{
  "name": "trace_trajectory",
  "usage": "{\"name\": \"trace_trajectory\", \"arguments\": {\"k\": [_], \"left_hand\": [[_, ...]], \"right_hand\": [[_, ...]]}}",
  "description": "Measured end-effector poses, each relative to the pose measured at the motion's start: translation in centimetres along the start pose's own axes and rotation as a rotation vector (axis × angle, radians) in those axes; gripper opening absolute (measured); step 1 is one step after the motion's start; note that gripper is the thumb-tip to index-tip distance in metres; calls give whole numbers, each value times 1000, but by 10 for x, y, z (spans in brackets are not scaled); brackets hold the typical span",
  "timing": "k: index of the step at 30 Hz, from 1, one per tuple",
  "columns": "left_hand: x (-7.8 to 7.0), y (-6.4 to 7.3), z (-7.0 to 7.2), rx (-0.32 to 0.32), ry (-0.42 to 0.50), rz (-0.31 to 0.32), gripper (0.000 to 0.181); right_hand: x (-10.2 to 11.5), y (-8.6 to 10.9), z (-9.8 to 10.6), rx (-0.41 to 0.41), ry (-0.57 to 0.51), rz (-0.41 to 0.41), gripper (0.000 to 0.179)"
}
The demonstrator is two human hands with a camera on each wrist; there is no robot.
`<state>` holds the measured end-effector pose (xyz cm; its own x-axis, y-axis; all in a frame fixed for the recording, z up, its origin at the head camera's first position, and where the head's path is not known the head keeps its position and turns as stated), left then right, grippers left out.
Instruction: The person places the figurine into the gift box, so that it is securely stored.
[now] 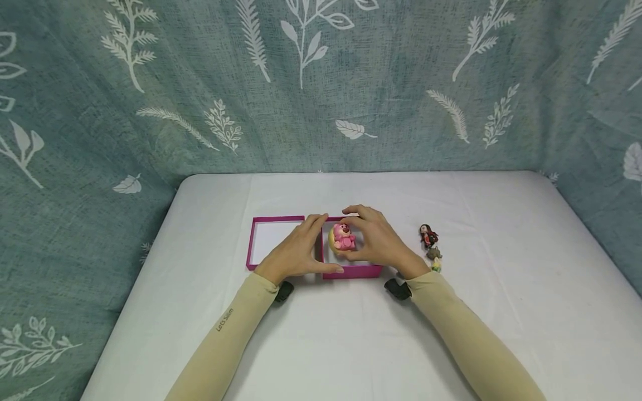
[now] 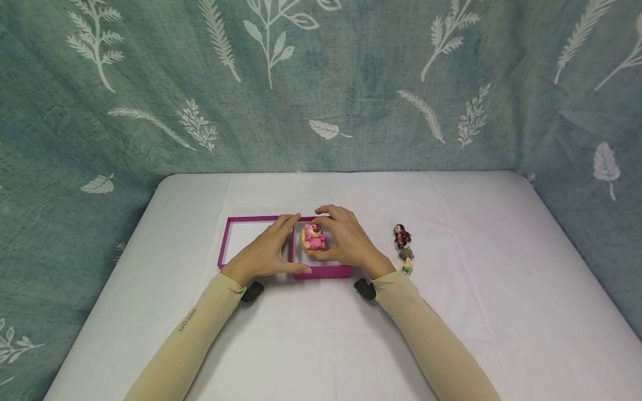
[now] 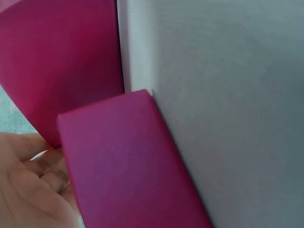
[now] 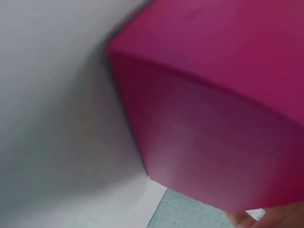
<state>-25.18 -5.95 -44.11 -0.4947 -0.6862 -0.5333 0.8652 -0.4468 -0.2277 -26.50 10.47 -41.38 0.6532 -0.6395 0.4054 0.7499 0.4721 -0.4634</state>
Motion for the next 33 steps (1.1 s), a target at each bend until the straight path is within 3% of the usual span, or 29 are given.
{"name": "trace_trajectory", "arguments": {"k": [10,33], "left_hand": [[-4,-1,-1,-12,6,-34,121],[-1,0,1,-7,41,-2,120]], "right_hand": [[2,1,-8,3,4,-26,60],[0,-4,-17,67,120,-73,64]]}}
Point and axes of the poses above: each hand's wrist, its own y-axis away from the middle knuckle, its own z-axis out of the back of the hand, x = y × z, the point moved 6 cm from there along -y, towards the middle knuckle, and after that the axes turned 10 degrees about -x, right-handed, at the moved point
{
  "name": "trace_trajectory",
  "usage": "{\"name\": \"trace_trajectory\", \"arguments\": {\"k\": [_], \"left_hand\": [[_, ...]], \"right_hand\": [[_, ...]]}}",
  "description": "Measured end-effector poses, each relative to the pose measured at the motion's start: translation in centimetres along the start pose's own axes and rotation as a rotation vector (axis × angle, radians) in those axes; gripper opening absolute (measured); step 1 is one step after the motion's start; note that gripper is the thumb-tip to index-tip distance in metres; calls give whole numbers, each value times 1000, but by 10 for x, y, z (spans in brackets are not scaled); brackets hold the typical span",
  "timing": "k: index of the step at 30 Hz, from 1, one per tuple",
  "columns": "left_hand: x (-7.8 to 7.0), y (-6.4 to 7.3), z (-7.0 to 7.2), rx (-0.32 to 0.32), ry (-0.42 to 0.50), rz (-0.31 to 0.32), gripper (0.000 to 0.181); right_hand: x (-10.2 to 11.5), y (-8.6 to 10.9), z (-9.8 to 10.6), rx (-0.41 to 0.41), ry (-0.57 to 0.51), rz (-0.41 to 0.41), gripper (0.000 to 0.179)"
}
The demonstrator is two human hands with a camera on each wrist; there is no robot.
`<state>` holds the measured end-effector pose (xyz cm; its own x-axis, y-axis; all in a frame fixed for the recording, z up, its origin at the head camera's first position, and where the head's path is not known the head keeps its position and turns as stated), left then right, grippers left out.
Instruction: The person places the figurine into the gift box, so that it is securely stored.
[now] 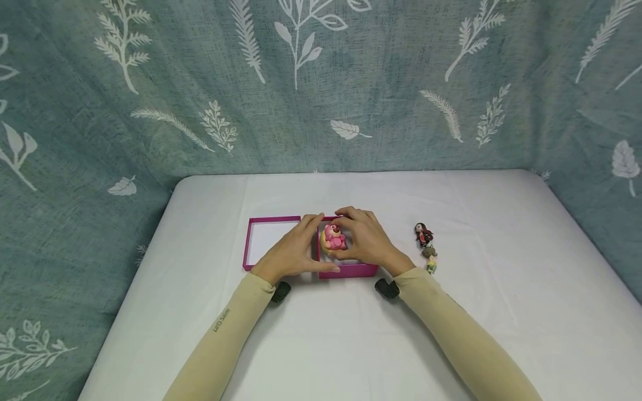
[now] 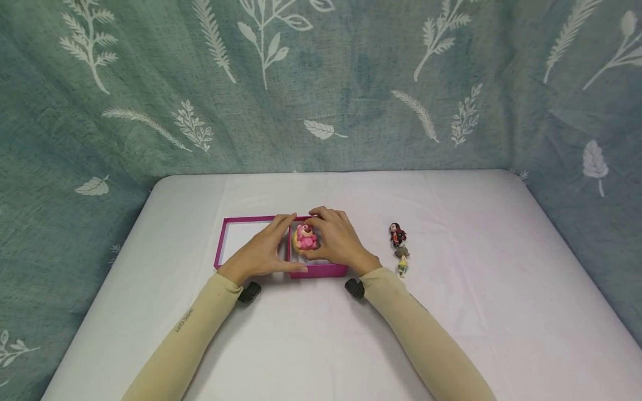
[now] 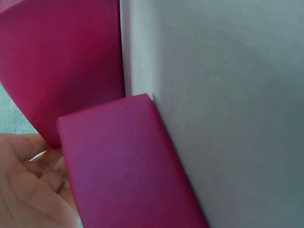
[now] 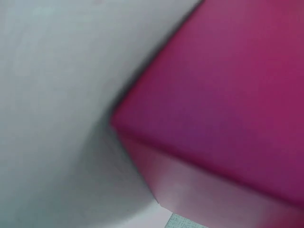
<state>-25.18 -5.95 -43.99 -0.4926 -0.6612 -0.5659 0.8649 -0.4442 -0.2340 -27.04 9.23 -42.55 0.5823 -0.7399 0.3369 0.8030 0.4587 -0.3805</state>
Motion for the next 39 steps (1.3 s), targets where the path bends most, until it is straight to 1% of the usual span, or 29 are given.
{"name": "trace_trajectory", "arguments": {"k": [8,14,21,29,32,39], "left_hand": [[1,0,0,-3,-9,4,121],[-1,0,0,-3,-3,0,122],[-1,0,2,-1,-22,-1,120],[0,0,0,2,-30,18,121],[1,1,0,4,-41,24,120],[0,0,-1,-7,-38,11,120]], "right_hand": [[1,-3,-2,24,70,24,68],[1,-5,-4,55,131,19,69],[3,-8,-3,74,170,23,70],[3,-6,-7,86,233,25,71],[4,-5,-8,77,242,31,70],[4,-4,-7,72,248,34,69]]}}
Point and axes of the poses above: each hand's wrist, its own y-axis away from the middle knuckle, its own z-axis out of the back of the hand, x = y × z, the point moved 6 cm from there along -y, towards the middle knuckle, and after that the axes turned 10 degrees about -x, right-handed, at the moved point
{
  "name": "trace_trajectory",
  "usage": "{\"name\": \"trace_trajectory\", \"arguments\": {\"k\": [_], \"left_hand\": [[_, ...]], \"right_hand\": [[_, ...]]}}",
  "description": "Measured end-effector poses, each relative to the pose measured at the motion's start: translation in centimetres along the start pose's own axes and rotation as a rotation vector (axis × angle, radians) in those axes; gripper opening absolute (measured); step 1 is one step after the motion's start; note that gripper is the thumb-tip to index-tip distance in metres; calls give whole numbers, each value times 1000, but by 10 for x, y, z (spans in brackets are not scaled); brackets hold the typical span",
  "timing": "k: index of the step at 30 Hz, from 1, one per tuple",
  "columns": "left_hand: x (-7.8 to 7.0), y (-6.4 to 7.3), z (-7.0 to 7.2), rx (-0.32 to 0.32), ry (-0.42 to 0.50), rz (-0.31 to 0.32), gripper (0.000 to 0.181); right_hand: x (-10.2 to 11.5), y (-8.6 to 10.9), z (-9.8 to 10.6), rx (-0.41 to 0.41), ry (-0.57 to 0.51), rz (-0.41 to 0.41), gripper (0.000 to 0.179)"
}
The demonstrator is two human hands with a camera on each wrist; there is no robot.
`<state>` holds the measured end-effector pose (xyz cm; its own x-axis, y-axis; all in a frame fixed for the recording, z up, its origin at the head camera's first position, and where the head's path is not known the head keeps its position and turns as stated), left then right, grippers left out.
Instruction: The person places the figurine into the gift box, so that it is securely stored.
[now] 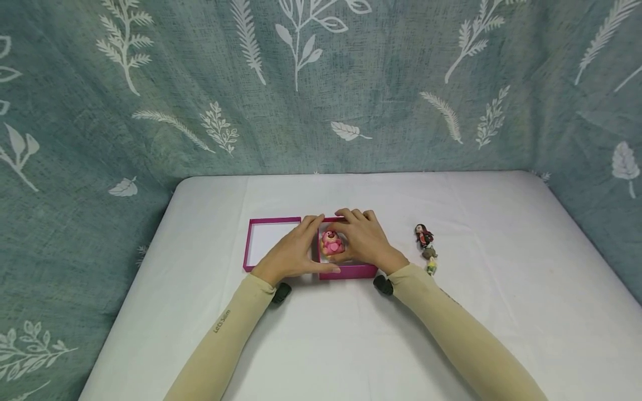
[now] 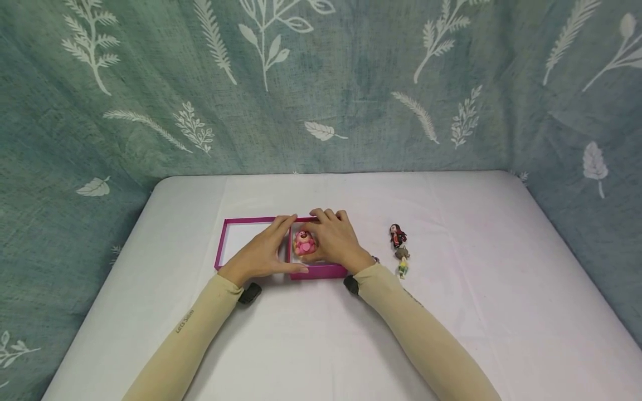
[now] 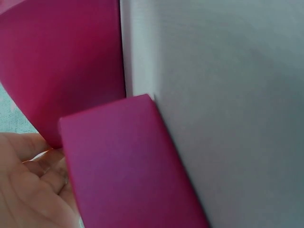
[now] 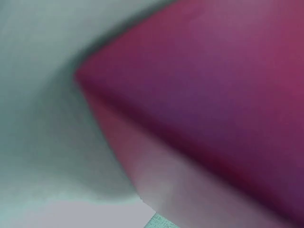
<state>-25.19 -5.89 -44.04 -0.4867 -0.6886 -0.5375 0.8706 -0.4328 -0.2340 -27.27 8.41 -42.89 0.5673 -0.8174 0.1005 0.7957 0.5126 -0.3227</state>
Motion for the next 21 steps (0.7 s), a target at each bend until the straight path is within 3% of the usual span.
{"name": "trace_trajectory", "arguments": {"k": [21], "left_hand": [[0,1,1,3,-12,-7,121]], "right_hand": [[1,2,3,-20,-50,46,70]]}}
Point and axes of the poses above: each hand's wrist, its own y-axis away from the middle knuckle, its own z-axis out of the back of the hand, x = y × z, the point moved 6 cm from there along -y, towards the middle knuckle, and after that the axes turned 10 degrees about -x, right-handed, at the moved point
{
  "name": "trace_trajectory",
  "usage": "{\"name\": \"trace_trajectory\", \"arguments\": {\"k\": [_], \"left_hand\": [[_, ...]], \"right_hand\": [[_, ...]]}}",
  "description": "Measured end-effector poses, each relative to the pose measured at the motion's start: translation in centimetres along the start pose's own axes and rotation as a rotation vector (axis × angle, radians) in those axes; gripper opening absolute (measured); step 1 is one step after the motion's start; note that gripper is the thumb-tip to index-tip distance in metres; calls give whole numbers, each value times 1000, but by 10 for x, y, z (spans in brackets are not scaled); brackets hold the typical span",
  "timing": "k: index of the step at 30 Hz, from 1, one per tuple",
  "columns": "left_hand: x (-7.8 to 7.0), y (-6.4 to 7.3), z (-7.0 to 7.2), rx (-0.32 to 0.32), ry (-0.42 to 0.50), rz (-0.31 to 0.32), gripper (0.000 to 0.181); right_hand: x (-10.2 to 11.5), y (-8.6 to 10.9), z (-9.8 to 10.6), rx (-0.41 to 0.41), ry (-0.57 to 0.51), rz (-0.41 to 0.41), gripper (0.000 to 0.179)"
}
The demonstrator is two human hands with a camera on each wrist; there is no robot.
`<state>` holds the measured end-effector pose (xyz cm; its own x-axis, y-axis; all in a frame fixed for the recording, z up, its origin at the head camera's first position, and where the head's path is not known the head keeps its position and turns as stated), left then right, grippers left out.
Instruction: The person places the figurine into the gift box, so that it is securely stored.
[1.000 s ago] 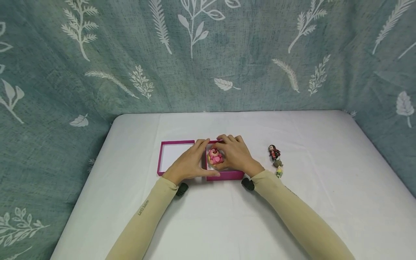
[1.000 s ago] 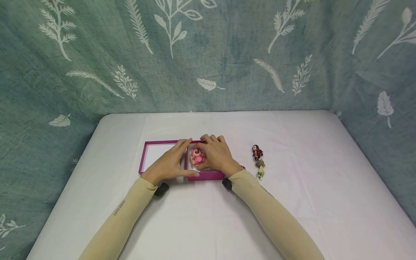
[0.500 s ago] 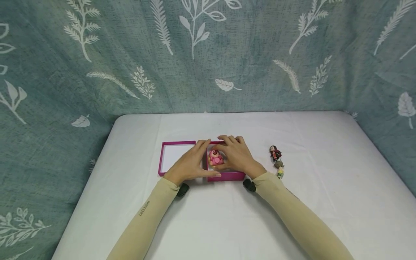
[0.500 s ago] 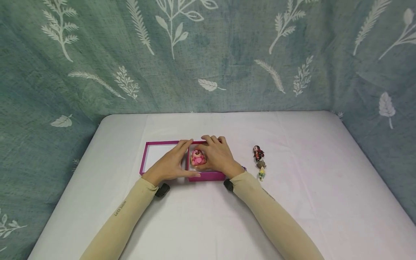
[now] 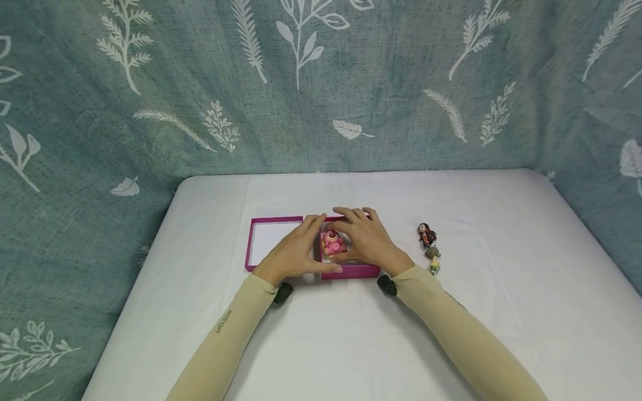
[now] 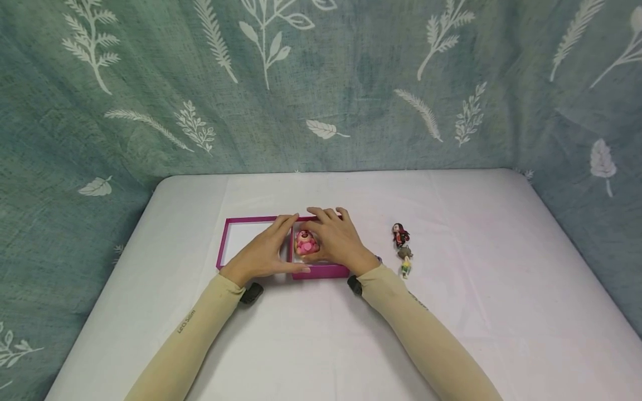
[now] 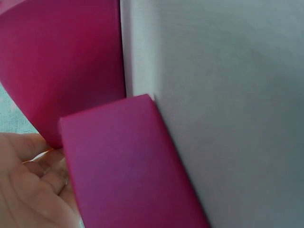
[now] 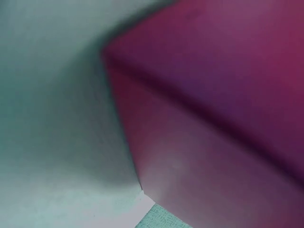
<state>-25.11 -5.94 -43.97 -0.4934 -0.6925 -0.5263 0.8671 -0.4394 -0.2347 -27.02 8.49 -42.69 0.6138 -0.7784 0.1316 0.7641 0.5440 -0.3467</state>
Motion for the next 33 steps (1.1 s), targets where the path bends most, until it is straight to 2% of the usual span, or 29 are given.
{"name": "trace_trajectory", "arguments": {"k": [5,10,13,18,21,25,29,33], "left_hand": [[1,1,1,-1,-8,-3,121],[1,1,3,-14,0,-7,121],[1,0,2,-7,7,-2,120],[1,0,0,11,-1,2,120],[1,0,-1,10,-1,3,120],[0,0,0,7,7,3,120],[1,1,0,6,8,-1,121],[1,0,0,0,5,-5,120]], "right_hand": [[0,0,5,-30,-57,8,68],[-7,4,25,-96,-122,-2,70],[-15,13,39,-132,-166,-7,69],[-32,35,58,-145,-252,-15,68],[-46,51,67,-125,-291,-42,69],[-63,73,71,-42,-318,-107,69],[-72,92,65,45,-317,-134,69],[-76,103,57,98,-292,-146,62]]}}
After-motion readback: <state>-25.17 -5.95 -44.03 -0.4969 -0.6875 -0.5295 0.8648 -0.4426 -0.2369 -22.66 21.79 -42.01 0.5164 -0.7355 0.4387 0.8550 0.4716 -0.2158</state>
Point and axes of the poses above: each hand's wrist, its own y-axis away from the middle knuckle, its own z-axis out of the back of the hand, x = y × z, the point moved 6 cm from there along -y, towards the middle knuckle, and after that the axes turned 10 degrees about -x, right-handed, at the moved point
